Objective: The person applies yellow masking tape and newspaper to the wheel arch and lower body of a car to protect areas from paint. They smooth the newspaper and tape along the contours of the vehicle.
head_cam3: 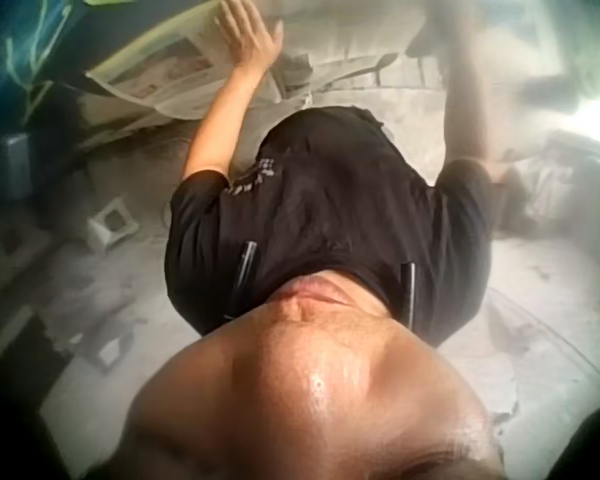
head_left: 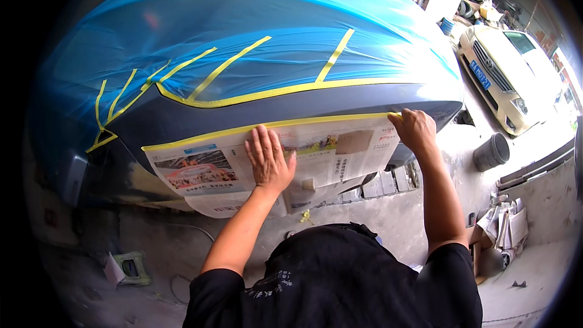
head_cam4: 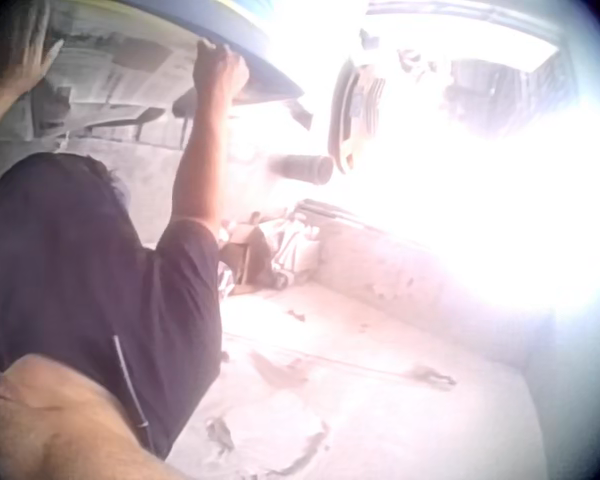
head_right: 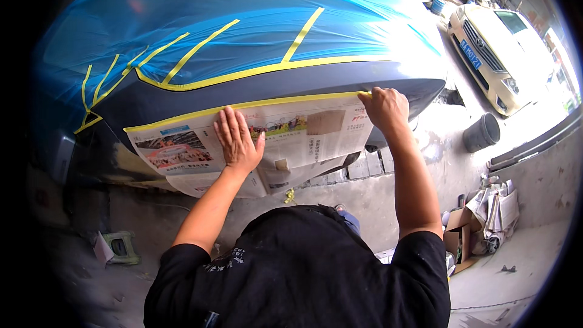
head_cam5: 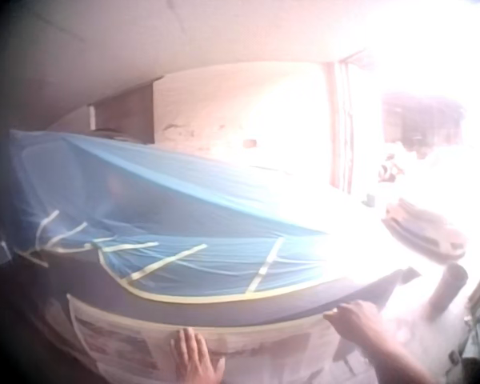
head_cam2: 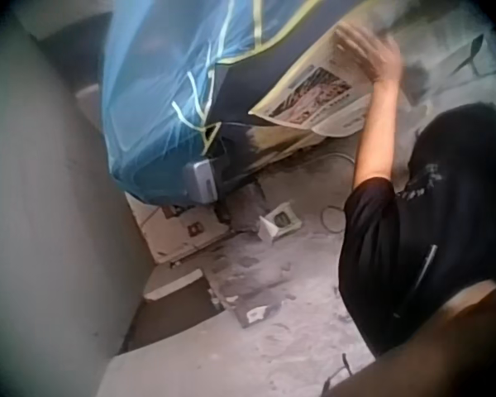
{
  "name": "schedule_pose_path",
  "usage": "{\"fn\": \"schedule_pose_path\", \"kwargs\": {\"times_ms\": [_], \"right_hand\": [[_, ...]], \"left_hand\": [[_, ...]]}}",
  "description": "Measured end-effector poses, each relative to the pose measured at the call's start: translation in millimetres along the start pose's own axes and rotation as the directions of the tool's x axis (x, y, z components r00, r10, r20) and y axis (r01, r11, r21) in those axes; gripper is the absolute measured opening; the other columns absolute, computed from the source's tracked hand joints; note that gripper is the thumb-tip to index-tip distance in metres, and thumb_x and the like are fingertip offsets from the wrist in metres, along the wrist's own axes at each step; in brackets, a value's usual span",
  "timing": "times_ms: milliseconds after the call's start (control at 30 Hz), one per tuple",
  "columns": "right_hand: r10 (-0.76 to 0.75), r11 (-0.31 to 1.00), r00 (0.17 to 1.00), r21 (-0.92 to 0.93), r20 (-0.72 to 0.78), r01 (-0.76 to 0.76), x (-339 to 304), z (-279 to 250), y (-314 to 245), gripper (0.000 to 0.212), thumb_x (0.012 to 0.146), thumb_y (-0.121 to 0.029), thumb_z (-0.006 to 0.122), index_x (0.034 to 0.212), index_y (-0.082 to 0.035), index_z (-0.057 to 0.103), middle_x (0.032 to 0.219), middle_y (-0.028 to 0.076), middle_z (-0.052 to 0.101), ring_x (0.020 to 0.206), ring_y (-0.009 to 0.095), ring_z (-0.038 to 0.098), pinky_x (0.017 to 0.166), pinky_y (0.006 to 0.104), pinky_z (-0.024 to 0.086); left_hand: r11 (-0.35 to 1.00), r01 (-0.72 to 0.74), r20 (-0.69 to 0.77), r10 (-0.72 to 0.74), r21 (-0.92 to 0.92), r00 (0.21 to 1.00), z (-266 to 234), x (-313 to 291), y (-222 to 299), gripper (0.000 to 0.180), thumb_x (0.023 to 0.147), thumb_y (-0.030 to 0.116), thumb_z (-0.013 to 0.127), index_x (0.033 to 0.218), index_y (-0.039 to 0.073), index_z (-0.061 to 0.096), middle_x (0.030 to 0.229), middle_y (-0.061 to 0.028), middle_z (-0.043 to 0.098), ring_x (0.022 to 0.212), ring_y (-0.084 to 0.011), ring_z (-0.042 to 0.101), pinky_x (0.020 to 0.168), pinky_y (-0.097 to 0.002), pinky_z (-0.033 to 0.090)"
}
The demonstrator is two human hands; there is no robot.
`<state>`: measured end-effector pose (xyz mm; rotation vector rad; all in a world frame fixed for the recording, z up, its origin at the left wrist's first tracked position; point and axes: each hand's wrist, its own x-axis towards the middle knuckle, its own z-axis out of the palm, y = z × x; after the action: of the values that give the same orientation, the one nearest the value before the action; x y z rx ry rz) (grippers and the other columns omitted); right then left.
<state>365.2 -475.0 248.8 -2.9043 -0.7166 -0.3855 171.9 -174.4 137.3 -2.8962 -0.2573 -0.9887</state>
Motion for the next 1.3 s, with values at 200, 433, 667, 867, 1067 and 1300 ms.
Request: {"fn": "schedule_pose_path", "kwargs": {"times_ms": [200, 433, 667, 867, 1067, 1300], "right_hand": [[-0.017, 1.0, 0.999, -0.009, -0.049, 0.016, -7.0, 4.7, 2.9, 0.047, 0.091, -0.046, 0.06, 0.076, -0.003, 0.07, 0.074, 0.017, 0.069, 0.077, 0.033, 0.068, 0.072, 0.0436, 0.052], [-0.502, 0.799, 0.813, 0.203, -0.295, 0.566, -60.7, -2.8, 50.3, 0.026, 0.08, -0.019, 0.075, 0.067, -0.009, 0.055, 0.066, 0.006, 0.057, 0.065, 0.025, 0.059, 0.066, 0.0375, 0.051], [-0.124, 0.975, 0.978, 0.163, -0.165, 0.151, -35.5, 37.8, 115.7, 0.039, 0.088, -0.039, 0.068, 0.074, -0.004, 0.064, 0.073, 0.015, 0.066, 0.071, 0.033, 0.065, 0.068, 0.042, 0.052], [0.156, 0.984, 0.988, 0.085, -0.015, -0.154, -7.2, 32.6, 89.9, 0.053, 0.091, -0.052, 0.057, 0.072, -0.004, 0.069, 0.071, 0.018, 0.067, 0.073, 0.036, 0.068, 0.066, 0.0451, 0.053], [0.237, 0.97, 0.97, 0.053, 0.046, -0.239, 3.7, 27.2, 78.7, 0.049, 0.088, -0.052, 0.062, 0.08, -0.006, 0.075, 0.077, 0.017, 0.071, 0.079, 0.033, 0.07, 0.07, 0.0421, 0.055], [0.288, 0.954, 0.95, 0.046, 0.119, -0.295, 12.4, 21.5, 71.8, 0.047, 0.089, -0.052, 0.062, 0.084, -0.007, 0.077, 0.082, 0.013, 0.072, 0.088, 0.03, 0.068, 0.073, 0.0391, 0.054]], "left_hand": [[0.972, -0.189, 0.011, 0.192, -0.14, 0.981, 19.9, 15.0, 36.9, 0.092, 0.086, 0.039, 0.064, 0.154, -0.002, 0.017, 0.16, -0.0283, 0.008, 0.149, -0.0447, 0.005, 0.118, -0.059, 0.007], [0.967, -0.255, 0.012, 0.256, -0.012, 0.967, 20.7, 15.3, 29.7, 0.092, 0.084, 0.036, 0.066, 0.155, 0.003, 0.018, 0.16, -0.0281, 0.012, 0.148, -0.0457, 0.011, 0.118, -0.059, 0.012], [0.96, -0.279, 0.03, 0.278, 0.027, 0.96, 14.9, 21.9, 37.7, 0.089, 0.084, 0.037, 0.066, 0.154, 0.002, 0.022, 0.159, -0.0291, 0.012, 0.147, -0.0462, 0.011, 0.117, -0.0604, 0.014], [0.951, -0.309, 0.018, 0.309, -0.005, 0.951, 14.8, 25.2, 41.5, 0.088, 0.083, 0.035, 0.067, 0.153, 0.004, 0.023, 0.156, -0.0344, 0.012, 0.146, -0.0504, 0.011, 0.116, -0.0614, 0.016], [0.896, -0.444, 0.033, 0.445, -0.034, 0.895, 22.3, 35.4, 55.5, 0.087, 0.081, 0.032, 0.069, 0.153, 0.007, 0.026, 0.156, -0.0335, 0.016, 0.145, -0.0498, 0.016, 0.115, -0.0608, 0.02], [0.811, -0.584, 0.034, 0.585, -0.043, 0.81, 50.0, 63.0, 112.4, 0.088, 0.077, 0.034, 0.072, 0.15, 0.006, 0.031, 0.156, -0.0318, 0.02, 0.147, -0.0459, 0.016, 0.119, -0.0556, 0.015]]}}
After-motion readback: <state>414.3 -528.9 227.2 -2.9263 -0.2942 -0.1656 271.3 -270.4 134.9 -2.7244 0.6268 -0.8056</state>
